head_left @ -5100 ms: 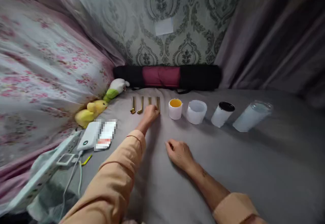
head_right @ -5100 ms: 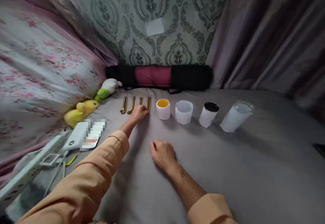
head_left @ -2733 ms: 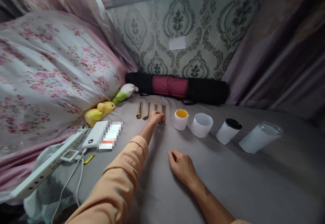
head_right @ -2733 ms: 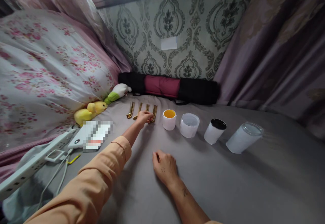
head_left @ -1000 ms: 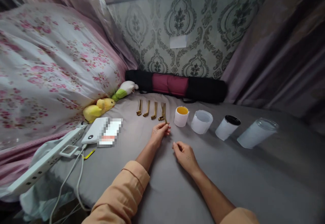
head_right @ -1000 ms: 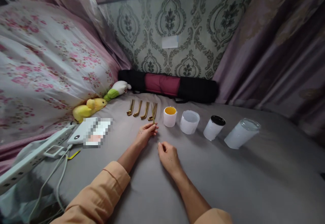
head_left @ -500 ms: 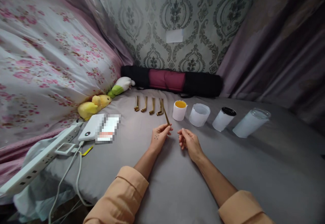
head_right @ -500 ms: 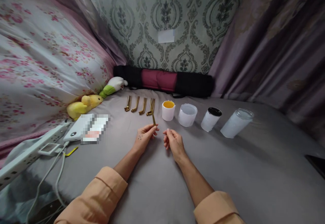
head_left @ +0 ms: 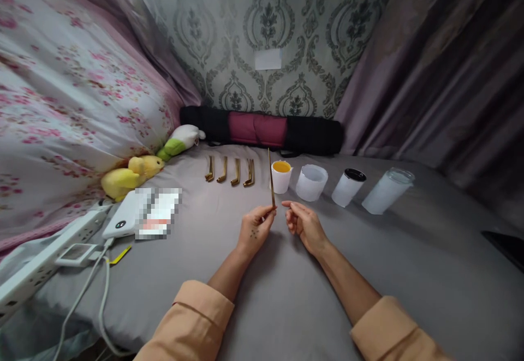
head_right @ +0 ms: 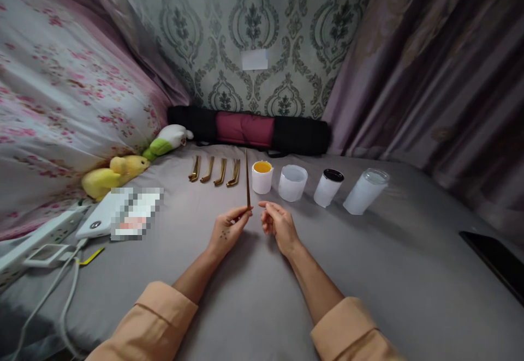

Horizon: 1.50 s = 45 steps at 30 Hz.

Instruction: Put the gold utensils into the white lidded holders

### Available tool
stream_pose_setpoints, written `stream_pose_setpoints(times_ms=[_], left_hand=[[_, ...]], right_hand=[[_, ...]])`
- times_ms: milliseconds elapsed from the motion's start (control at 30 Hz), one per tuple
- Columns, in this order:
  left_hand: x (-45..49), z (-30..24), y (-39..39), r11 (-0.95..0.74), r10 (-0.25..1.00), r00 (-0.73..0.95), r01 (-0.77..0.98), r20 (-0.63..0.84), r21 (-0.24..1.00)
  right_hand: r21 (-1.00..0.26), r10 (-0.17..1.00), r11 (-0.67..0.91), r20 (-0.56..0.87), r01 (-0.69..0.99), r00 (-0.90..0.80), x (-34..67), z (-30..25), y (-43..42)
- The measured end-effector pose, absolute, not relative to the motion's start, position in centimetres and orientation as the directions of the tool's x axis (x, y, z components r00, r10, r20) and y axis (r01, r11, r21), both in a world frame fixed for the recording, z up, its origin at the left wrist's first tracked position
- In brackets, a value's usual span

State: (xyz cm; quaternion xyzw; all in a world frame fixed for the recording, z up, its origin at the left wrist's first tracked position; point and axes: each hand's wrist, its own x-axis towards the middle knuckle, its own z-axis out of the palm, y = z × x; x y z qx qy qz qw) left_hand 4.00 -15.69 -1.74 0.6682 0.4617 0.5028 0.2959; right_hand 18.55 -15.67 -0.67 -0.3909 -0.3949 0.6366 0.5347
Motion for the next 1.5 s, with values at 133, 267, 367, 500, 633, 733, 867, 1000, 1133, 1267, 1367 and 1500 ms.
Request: stream_pose_setpoints(times_ms=[133,267,367,500,633,733,867,1000,1133,1267,1367,1500], left_hand=[[4.0,-2.0,-15.8,-0.494,0.864,0.147,0.425,0.481,0.758],[4.1,-2.3,-15.9,-0.546,0.831,0.208,0.473,0.515,0.691],[4.1,-2.3,-15.9,-0.582,0.807,0.253,0.492,0.534,0.647],[4.0,-2.3,-15.9,-0.6,0.796,0.307,0.52,0.522,0.608],[4.0,-2.3,-16.0,-0.611,0.788,0.346,0.537,0.509,0.582],[3.9,-2.4,-16.0,-0.623,0.779,0.364,0.545,0.511,0.561],[3.9,-2.3,-16.1,-0.639,0.766,0.385,0.539,0.514,0.549],[3.9,-2.2,-16.1,-0.642,0.764,0.401,0.547,0.505,0.536],[3.9,-2.3,-16.0,-0.638,0.767,0.409,0.558,0.494,0.53],[3.9,-2.4,-16.0,-0.625,0.78,0.397,0.546,0.484,0.558],[4.0,-2.3,-16.0,-0.607,0.794,0.386,0.544,0.469,0.58],[4.1,-2.2,-16.0,-0.583,0.812,0.367,0.541,0.453,0.606]], right_hand=[[-0.915,0.989,-0.115,-0.071,-0.386,-0.127,18.8,-0.3,-15.7],[-0.918,0.991,-0.106,-0.064,-0.382,-0.122,19.1,-0.1,-15.7],[-0.92,0.991,-0.113,-0.075,-0.376,-0.115,19.2,0.0,-15.6],[-0.919,0.99,-0.125,-0.092,-0.373,-0.105,19.2,0.2,-15.7],[-0.922,0.991,-0.128,-0.102,-0.365,-0.089,19.2,0.4,-15.8],[-0.926,0.992,-0.119,-0.093,-0.359,-0.086,19.2,0.5,-15.8],[-0.922,0.991,-0.112,-0.073,-0.371,-0.116,19.3,0.2,-15.8],[-0.921,0.99,-0.112,-0.072,-0.373,-0.118,19.3,0.0,-15.7],[-0.922,0.992,-0.108,-0.073,-0.373,-0.107,19.2,-0.2,-15.7],[-0.922,0.99,-0.123,-0.09,-0.367,-0.104,19.2,-0.3,-15.7],[-0.919,0.989,-0.131,-0.097,-0.372,-0.109,19.2,-0.3,-15.7],[-0.923,0.991,-0.126,-0.099,-0.364,-0.093,19.2,-0.3,-15.6]])
